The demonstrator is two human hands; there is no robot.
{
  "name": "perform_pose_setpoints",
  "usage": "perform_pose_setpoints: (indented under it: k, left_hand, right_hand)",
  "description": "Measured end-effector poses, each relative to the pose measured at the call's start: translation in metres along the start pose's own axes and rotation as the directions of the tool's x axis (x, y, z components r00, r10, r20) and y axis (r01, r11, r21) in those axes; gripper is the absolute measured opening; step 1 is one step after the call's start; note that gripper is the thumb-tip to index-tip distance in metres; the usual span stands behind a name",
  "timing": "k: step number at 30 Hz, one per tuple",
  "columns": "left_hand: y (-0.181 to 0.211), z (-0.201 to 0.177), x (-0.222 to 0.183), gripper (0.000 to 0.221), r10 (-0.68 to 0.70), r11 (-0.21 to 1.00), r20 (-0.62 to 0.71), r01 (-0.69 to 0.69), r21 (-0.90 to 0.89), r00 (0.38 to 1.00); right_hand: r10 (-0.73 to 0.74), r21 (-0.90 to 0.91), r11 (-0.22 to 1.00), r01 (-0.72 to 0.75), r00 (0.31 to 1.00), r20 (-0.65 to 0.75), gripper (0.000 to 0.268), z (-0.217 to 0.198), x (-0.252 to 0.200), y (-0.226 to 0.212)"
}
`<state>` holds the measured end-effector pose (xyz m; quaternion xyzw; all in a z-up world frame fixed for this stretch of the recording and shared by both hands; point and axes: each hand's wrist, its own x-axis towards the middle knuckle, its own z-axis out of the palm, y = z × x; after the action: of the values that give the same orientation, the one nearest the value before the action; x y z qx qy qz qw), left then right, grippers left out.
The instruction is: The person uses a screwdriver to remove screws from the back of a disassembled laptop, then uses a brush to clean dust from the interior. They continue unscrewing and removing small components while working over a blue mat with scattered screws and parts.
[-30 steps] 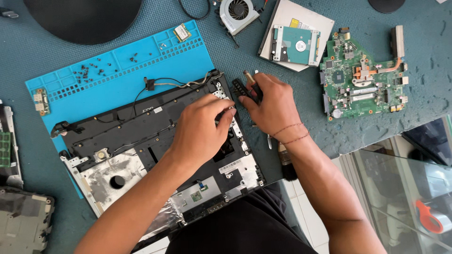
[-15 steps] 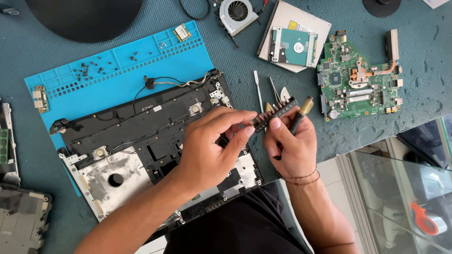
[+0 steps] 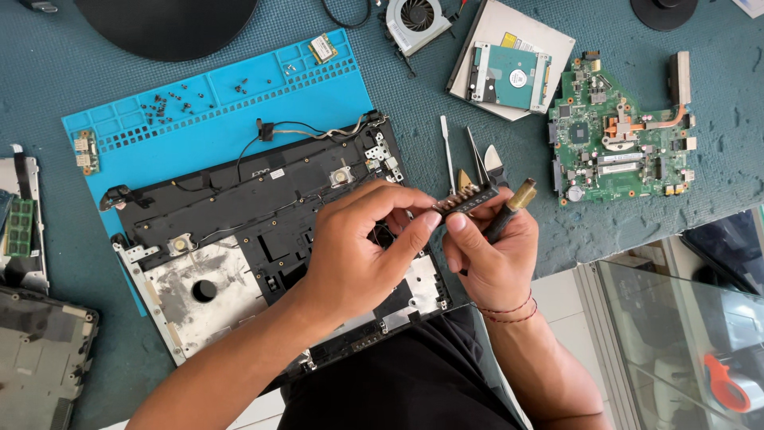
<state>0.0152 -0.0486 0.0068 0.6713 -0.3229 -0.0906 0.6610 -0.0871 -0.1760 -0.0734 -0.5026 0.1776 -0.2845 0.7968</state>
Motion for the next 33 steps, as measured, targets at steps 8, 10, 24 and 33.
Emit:
perform_pose_setpoints:
  k: [8, 10, 24, 33]
  left_hand:
    - [-0.009, 0.002, -0.004, 0.005, -0.164, 0.98, 0.041, 0.168, -0.11, 0.986]
    - [-0.012, 0.003, -0.006, 0.005, -0.212, 0.964, 0.049, 0.217, -0.152, 0.976]
    - [-0.03, -0.025, -0.005, 0.003, -0.391, 0.843, -0.042, 0.339, -0.419, 0.92]
    - [-0.033, -0.03, -0.002, 0.006, -0.573, 0.659, -0.052, 0.422, -0.622, 0.818]
  right_hand:
    - [-0.094, -0.217, 0.971, 0.104, 0.994, 0.057, 0.012, 0.009, 0.005, -0.006]
    - [-0.105, -0.224, 0.968, 0.115, 0.993, 0.057, 0.012, 0.01, 0.004, -0.005]
    - [-0.023, -0.962, 0.24, 0.133, 0.991, 0.131, 0.014, -0.008, 0.044, -0.012]
    - [-0.199, -0.856, 0.268, 0.443, 0.894, 0.4, 0.019, 0.011, 0.043, -0.022]
